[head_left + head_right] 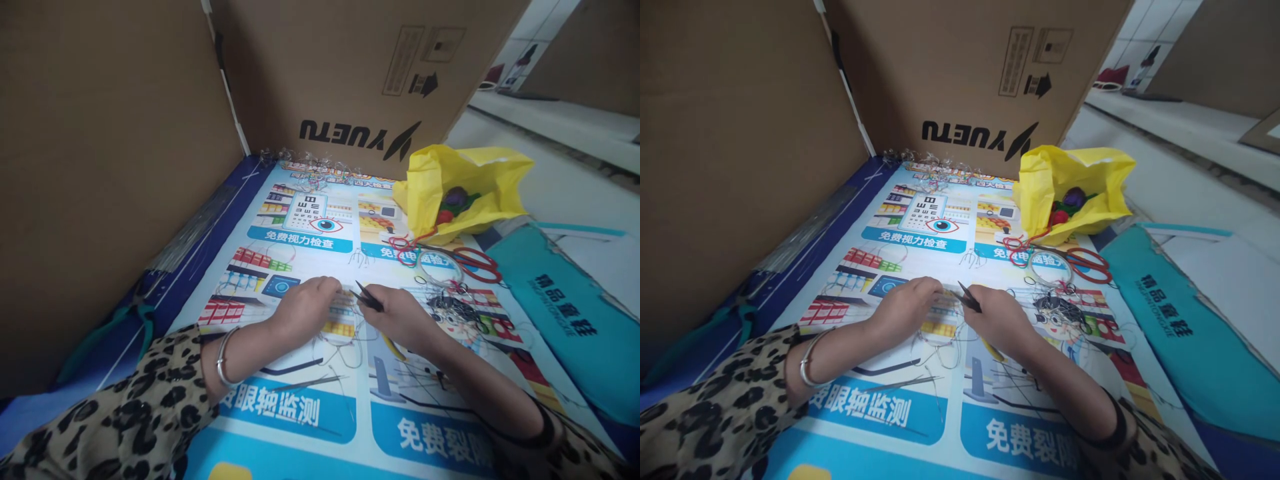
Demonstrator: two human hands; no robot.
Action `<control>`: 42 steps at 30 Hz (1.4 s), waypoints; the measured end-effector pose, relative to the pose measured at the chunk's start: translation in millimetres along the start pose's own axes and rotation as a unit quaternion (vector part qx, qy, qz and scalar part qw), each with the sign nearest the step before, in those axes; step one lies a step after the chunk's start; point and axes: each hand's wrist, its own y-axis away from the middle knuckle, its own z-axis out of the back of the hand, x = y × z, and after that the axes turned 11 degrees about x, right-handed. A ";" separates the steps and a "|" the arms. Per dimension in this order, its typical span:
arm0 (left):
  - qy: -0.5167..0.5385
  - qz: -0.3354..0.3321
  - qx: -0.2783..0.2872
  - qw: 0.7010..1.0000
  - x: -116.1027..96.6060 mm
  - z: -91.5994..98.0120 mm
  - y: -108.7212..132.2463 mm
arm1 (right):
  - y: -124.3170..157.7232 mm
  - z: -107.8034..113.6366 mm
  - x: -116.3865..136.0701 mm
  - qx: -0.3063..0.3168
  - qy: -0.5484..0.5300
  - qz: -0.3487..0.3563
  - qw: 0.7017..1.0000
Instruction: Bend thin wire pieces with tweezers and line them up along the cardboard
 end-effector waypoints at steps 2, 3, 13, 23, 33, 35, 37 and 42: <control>-0.015 0.006 -0.002 1.000 0.3 0.1 -0.2 | 1.4 3.1 0.5 0.009 -0.004 0.006 1.000; -0.021 0.008 -0.002 1.000 0.3 0.4 -0.3 | 2.5 5.5 0.9 0.011 -0.010 0.011 1.000; -0.053 0.020 0.009 0.998 -3.1 6.9 1.3 | 5.0 17.8 -1.3 -0.148 -0.174 0.061 0.972; -0.093 -0.022 -0.021 0.995 -0.5 8.0 2.5 | -2.5 2.4 -15.4 -0.152 0.028 0.055 0.987; -0.104 -0.054 -0.061 0.991 0.5 7.5 3.9 | 13.3 5.5 4.5 -0.111 0.329 0.046 0.937; -0.107 -0.050 -0.064 0.991 0.8 7.5 3.4 | 13.4 3.7 4.3 -0.103 0.328 0.052 0.938; -0.109 -0.055 -0.072 0.990 1.3 7.5 2.6 | 12.8 2.7 3.3 -0.098 0.327 0.057 0.938; -0.117 -0.077 -0.077 0.987 2.8 6.5 1.2 | 11.7 2.2 2.6 -0.096 0.335 0.060 0.936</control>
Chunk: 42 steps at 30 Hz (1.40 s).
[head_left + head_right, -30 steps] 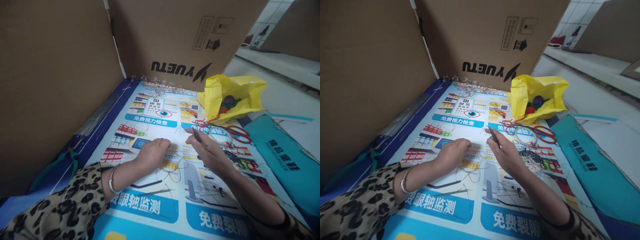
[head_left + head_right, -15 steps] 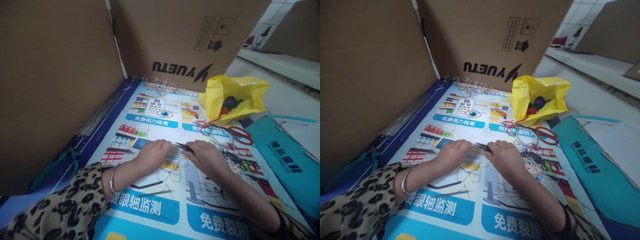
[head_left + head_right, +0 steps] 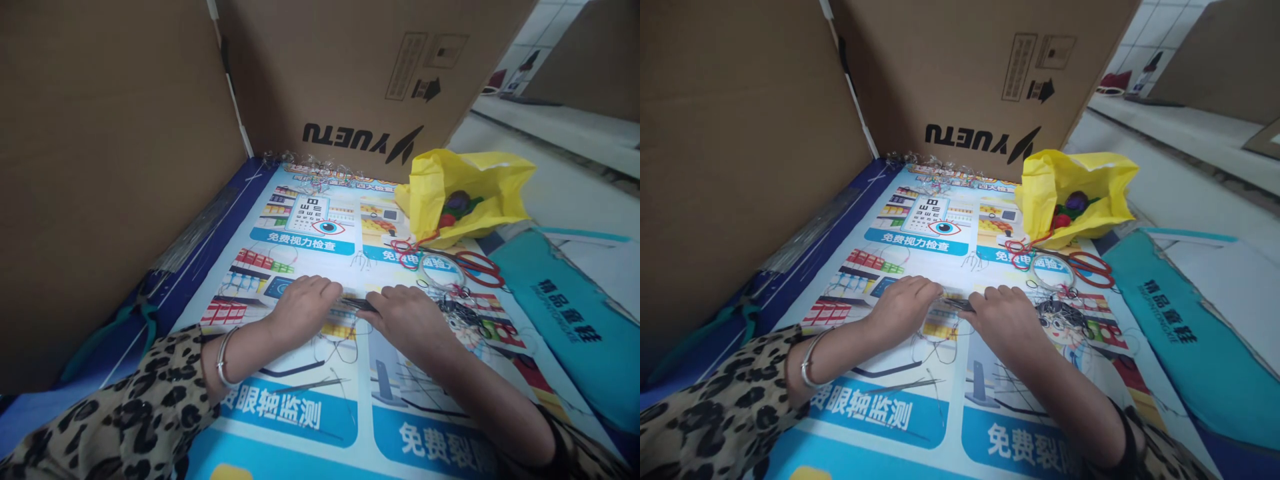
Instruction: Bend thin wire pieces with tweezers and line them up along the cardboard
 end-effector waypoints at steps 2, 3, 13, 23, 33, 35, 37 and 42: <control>-0.001 0.002 -0.001 1.000 0.0 -0.5 0.2 | -0.1 -0.1 0.1 -0.001 0.007 -0.001 1.000; -0.001 0.004 -0.002 1.000 -0.1 -0.7 0.3 | -0.1 -0.3 0.2 -0.001 0.010 -0.001 1.000; -0.008 0.031 0.023 0.999 -2.4 1.6 1.0 | -1.9 -2.3 -0.5 -0.009 0.006 0.009 1.000; -0.009 0.037 0.047 0.998 -3.2 5.8 1.3 | -5.2 -0.9 -2.8 -0.008 -0.013 0.025 1.000; -0.001 0.022 0.037 0.999 -1.8 7.0 1.9 | -6.5 -2.1 -3.2 -0.003 -0.025 0.026 0.999; 0.005 0.025 0.027 0.999 -1.6 5.1 2.5 | -6.2 -2.1 -2.6 -0.011 -0.017 0.027 0.999; 0.008 0.026 0.016 1.000 -1.4 2.9 3.1 | -6.0 -2.0 -2.1 -0.020 -0.010 0.028 0.999; 0.022 0.016 -0.002 1.000 -0.7 0.2 4.1 | -6.1 -3.7 -1.2 -0.027 -0.005 0.029 0.999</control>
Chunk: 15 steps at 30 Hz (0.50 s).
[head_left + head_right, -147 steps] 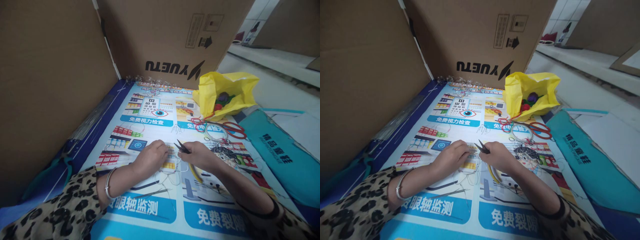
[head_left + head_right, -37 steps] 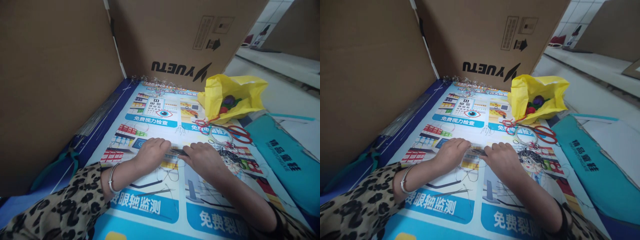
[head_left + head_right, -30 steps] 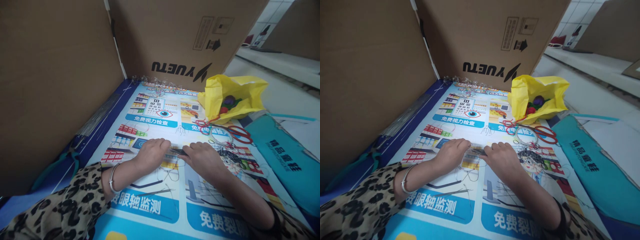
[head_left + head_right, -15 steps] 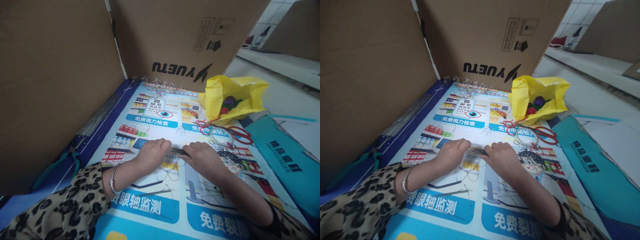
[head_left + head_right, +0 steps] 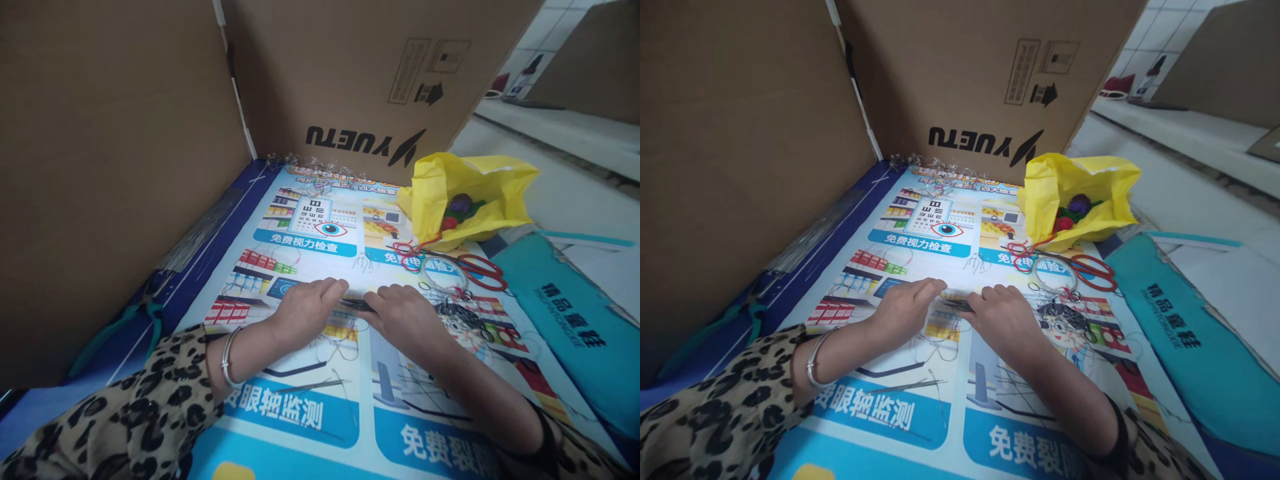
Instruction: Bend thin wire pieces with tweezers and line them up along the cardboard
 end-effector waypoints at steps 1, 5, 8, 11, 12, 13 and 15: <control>0.002 -0.002 0.002 1.000 0.0 0.3 0.1 | -0.1 -0.7 0.1 -0.002 -0.002 0.001 1.000; -0.002 -0.002 0.010 1.000 -0.5 1.9 0.1 | -0.5 -2.7 0.8 -0.006 -0.011 0.004 1.000; -0.006 -0.002 0.005 1.000 -0.9 2.3 0.1 | -0.7 -2.7 1.1 -0.004 -0.015 0.004 1.000; -0.009 -0.005 0.005 1.000 -1.1 3.1 0.1 | -0.7 -1.7 1.3 0.000 -0.017 0.003 1.000; -0.010 -0.007 0.006 1.000 -1.0 3.6 0.1 | -0.8 -1.4 1.2 0.001 -0.017 0.003 1.000; -0.012 -0.008 0.008 1.000 -0.9 4.3 0.0 | -0.8 -1.1 1.2 0.002 -0.019 0.002 1.000; -0.014 -0.014 0.010 1.000 -0.7 5.4 -0.1 | -1.1 -0.9 0.9 0.003 -0.026 0.002 1.000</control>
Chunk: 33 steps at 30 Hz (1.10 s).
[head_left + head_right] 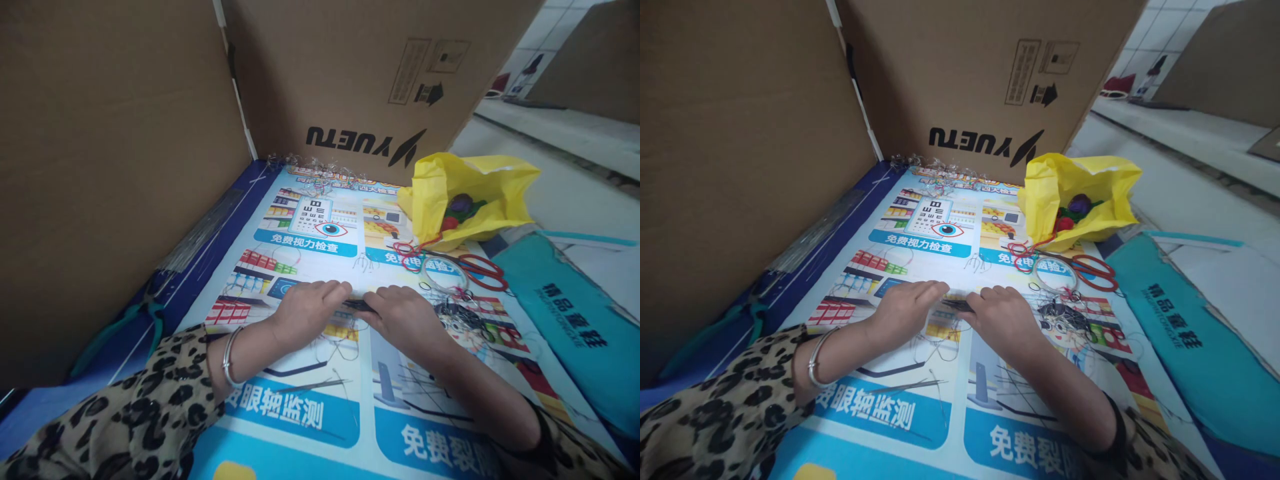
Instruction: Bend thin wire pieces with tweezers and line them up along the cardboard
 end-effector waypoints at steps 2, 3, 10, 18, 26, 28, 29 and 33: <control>-0.002 -0.007 -0.001 1.000 0.3 0.6 -0.1 | -0.3 0.2 -0.4 0.001 -0.010 0.000 1.000; -0.003 -0.009 -0.002 1.000 0.4 0.6 -0.1 | -0.5 0.4 -0.6 0.002 -0.016 0.000 1.000; -0.010 -0.015 -0.011 1.000 -0.2 -0.1 -0.1 | -2.0 1.6 -1.8 0.016 -0.035 0.008 0.999; -0.013 -0.036 -0.012 0.999 0.9 1.1 -0.1 | -3.5 2.0 -4.5 0.023 -0.048 0.014 0.998; -0.004 -0.054 -0.019 0.998 3.4 2.5 -1.3 | -5.4 2.0 -7.4 0.042 -0.069 0.018 0.997; 0.003 -0.060 -0.024 0.998 4.4 1.7 -1.6 | -6.0 1.5 -7.6 0.051 -0.086 0.019 0.995; 0.007 -0.062 -0.027 0.998 4.8 0.8 -1.7 | -6.2 1.1 -7.6 0.055 -0.094 0.019 0.994; 0.040 -0.054 -0.031 0.997 5.3 -4.4 -2.2 | -6.3 -0.4 -7.3 0.070 -0.112 0.009 0.991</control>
